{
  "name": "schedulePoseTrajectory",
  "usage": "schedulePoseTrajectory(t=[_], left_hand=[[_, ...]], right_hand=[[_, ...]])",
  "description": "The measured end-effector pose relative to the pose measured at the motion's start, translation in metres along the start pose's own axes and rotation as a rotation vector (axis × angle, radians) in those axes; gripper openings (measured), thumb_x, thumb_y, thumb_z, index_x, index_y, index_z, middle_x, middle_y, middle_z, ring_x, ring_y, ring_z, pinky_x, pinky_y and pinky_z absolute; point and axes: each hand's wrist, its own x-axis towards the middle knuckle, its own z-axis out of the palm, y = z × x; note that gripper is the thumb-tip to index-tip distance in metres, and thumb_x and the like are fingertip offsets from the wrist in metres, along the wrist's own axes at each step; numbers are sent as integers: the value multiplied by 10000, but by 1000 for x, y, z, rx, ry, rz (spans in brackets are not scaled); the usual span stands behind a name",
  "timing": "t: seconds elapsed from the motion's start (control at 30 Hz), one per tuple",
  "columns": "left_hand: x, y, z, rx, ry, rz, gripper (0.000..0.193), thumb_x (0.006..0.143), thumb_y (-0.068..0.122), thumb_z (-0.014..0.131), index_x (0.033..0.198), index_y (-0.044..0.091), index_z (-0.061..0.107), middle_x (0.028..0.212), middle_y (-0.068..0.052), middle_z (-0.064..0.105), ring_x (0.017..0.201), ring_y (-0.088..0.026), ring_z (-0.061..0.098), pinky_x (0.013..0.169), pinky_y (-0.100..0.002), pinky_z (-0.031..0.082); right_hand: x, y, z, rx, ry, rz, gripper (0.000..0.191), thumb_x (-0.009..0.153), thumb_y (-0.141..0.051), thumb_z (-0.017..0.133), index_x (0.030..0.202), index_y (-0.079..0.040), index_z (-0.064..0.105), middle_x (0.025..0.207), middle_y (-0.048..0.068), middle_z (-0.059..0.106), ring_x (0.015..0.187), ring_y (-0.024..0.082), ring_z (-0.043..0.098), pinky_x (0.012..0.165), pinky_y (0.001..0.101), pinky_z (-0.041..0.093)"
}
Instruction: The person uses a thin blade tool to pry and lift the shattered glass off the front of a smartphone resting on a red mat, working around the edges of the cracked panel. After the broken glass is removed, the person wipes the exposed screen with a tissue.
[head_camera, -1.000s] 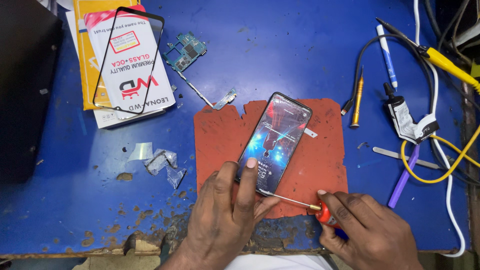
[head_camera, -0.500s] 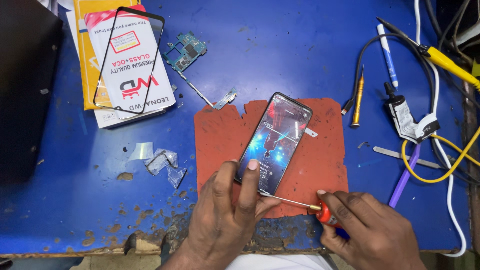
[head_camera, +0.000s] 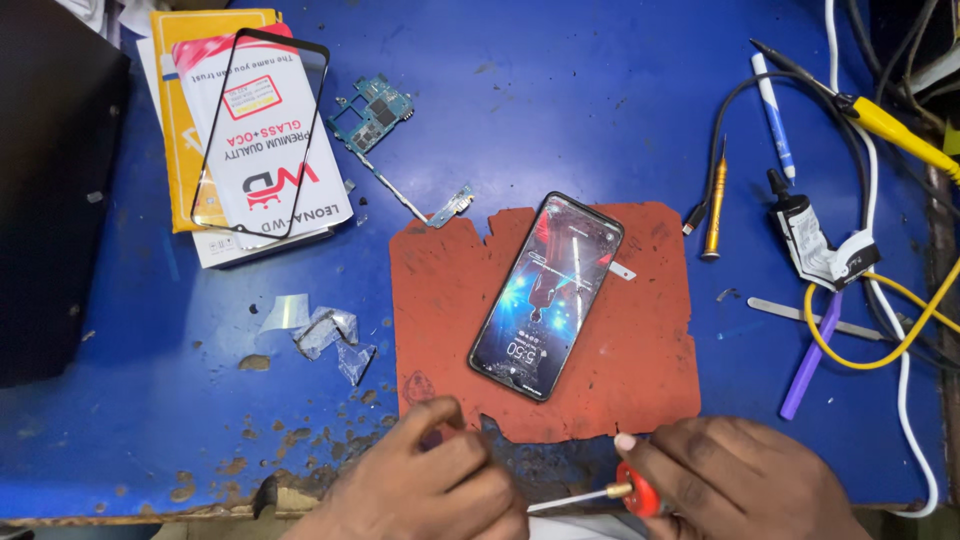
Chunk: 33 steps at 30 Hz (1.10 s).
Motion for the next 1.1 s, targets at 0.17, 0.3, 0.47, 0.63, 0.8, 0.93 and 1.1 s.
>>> schedulePoseTrajectory(t=[0.17,0.3,0.47,0.63,0.8,0.93,1.1], left_hand=[[-22,-20,-27,-226,183,-273,143,787,259,743,790,193,617,828,37,525,892,-174,569,866,-429,549],[-34,-27,-50,-23,179,-556,233,772,179,795,920,77,647,852,-18,563,883,-221,556,856,-424,511],[-1,-27,-24,149,68,-661,509,737,42,711,1240,-36,706,969,-133,622,958,-320,592,917,-470,489],[36,-17,-20,87,186,-784,486,769,-1,688,1248,-73,643,1148,-198,660,1065,-351,620,975,-461,500],[47,0,-3,-45,193,-747,617,861,206,751,1351,-110,549,1133,-223,636,1041,-363,613,955,-476,487],[55,10,14,80,138,-705,853,847,474,749,1429,-70,447,1206,-292,558,1045,-427,571,896,-497,458],[61,10,16,-40,223,-732,806,865,305,810,1420,-90,382,1231,-312,509,1034,-451,561,902,-526,490]], right_hand=[[-6,13,-16,-288,3,348,357,844,-298,826,1188,-246,753,915,-5,718,728,138,665,650,325,525],[2,19,-21,-302,-32,597,637,670,-313,844,1266,-135,707,1005,52,719,845,216,705,736,355,574],[24,11,-9,-326,61,496,608,706,-317,845,1265,-127,703,1072,73,711,904,248,697,778,374,575],[42,2,-3,-287,74,537,563,715,-260,827,1251,-133,710,1048,75,711,886,250,702,740,377,576],[51,-3,-3,-265,64,523,568,701,-246,823,1245,-127,709,1041,66,723,878,239,704,715,375,575],[55,-5,-4,-277,68,487,547,705,-227,815,1232,-119,715,1033,63,725,877,228,699,702,374,572],[57,-7,-3,-276,83,488,533,698,-217,821,1209,-105,721,1008,61,723,862,229,693,683,378,565]])
